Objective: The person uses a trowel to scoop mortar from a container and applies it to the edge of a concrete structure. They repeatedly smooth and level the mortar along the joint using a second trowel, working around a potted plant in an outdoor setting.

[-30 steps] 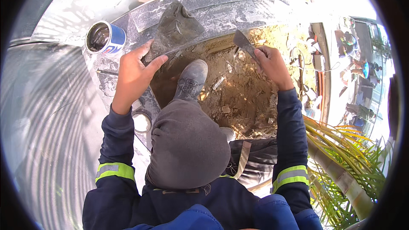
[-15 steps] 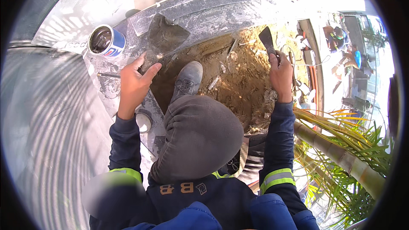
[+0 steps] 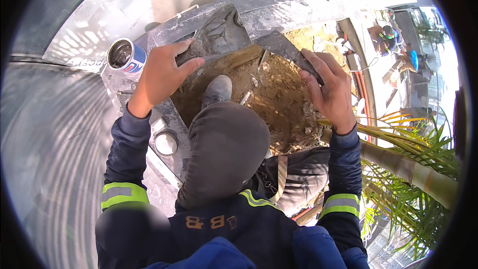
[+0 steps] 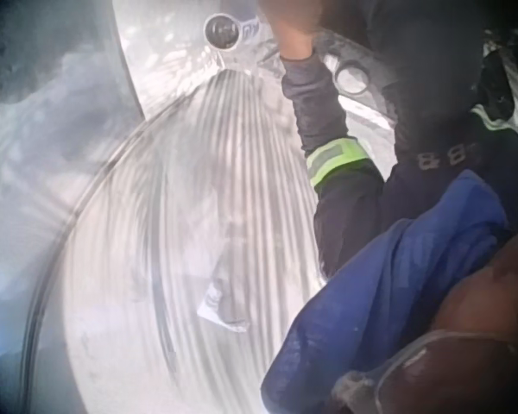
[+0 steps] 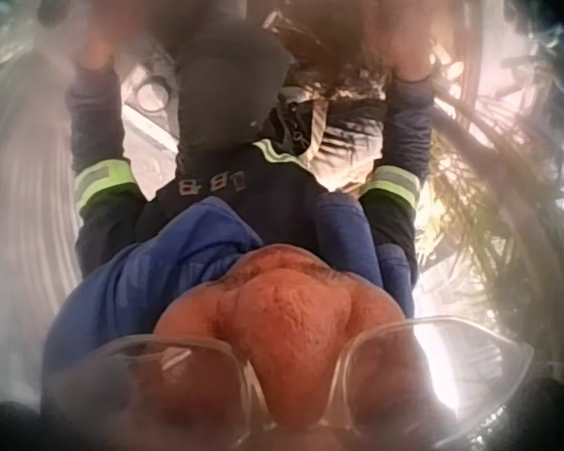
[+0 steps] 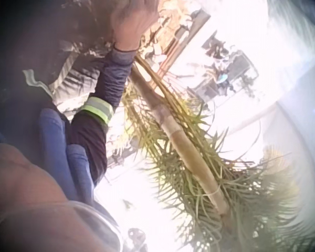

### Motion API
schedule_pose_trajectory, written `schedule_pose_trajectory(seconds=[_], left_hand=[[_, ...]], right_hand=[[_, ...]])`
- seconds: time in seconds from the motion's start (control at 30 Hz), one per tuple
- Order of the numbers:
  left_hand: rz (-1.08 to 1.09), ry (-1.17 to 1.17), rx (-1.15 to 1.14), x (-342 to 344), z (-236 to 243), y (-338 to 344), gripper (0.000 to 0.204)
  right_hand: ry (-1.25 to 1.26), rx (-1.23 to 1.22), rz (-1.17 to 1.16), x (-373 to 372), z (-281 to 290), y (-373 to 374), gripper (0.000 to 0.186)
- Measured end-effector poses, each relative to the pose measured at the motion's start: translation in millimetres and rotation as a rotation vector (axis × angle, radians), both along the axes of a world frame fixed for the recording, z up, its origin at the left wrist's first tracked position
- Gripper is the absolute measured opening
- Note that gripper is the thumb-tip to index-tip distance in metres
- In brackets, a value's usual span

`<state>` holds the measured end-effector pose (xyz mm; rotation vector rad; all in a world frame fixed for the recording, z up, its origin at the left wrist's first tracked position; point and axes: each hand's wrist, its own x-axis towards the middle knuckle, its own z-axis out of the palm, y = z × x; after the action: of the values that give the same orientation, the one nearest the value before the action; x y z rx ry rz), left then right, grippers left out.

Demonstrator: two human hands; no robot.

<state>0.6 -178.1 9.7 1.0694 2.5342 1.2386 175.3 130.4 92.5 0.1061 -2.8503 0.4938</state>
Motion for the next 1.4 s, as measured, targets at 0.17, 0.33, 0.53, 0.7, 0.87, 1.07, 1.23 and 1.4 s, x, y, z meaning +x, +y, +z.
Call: schedule_pose_trajectory(seconds=[0.17, 0.33, 0.53, 0.7, 0.87, 1.07, 1.23, 1.4], left_hand=[[-0.091, -0.035, -0.036, 0.1, 23.7, 7.8, 0.055], [-0.125, -0.032, -0.013, 4.2, 25.4, 11.3, 0.05], [-0.167, -0.051, -0.054, 2.8, 23.8, 6.1, 0.049], [-0.197, 0.05, 0.002, 3.9, 8.6, 0.5, 0.047], [0.024, -0.067, 0.137, 3.9, 0.6, 2.8, 0.056], [-0.102, -0.458, 0.066, 0.5, -9.8, 3.5, 0.061], [-0.219, -0.557, 0.128, 0.3, -2.9, 10.6, 0.064], [-0.246, -0.572, 0.195, 6.3, 2.9, 5.7, 0.063]], right_hand=[[0.044, 0.077, 0.099, -18.4, 16.3, 12.9, 0.04], [0.154, 0.118, 0.137, -32.0, 6.8, 21.5, 0.038], [-0.005, 0.122, 0.1, -23.3, 1.1, 10.2, 0.038], [-0.055, 0.16, 0.112, -19.4, 3.0, 9.2, 0.039], [-0.098, 0.068, 0.082, -10.1, 9.9, 17.7, 0.039], [-0.108, -0.803, 0.005, -18.3, -29.8, 31.0, 0.054], [-0.115, -0.686, 0.092, -27.3, -58.0, 25.4, 0.044], [-0.102, -0.546, 0.065, -18.2, -62.5, 33.5, 0.044]])
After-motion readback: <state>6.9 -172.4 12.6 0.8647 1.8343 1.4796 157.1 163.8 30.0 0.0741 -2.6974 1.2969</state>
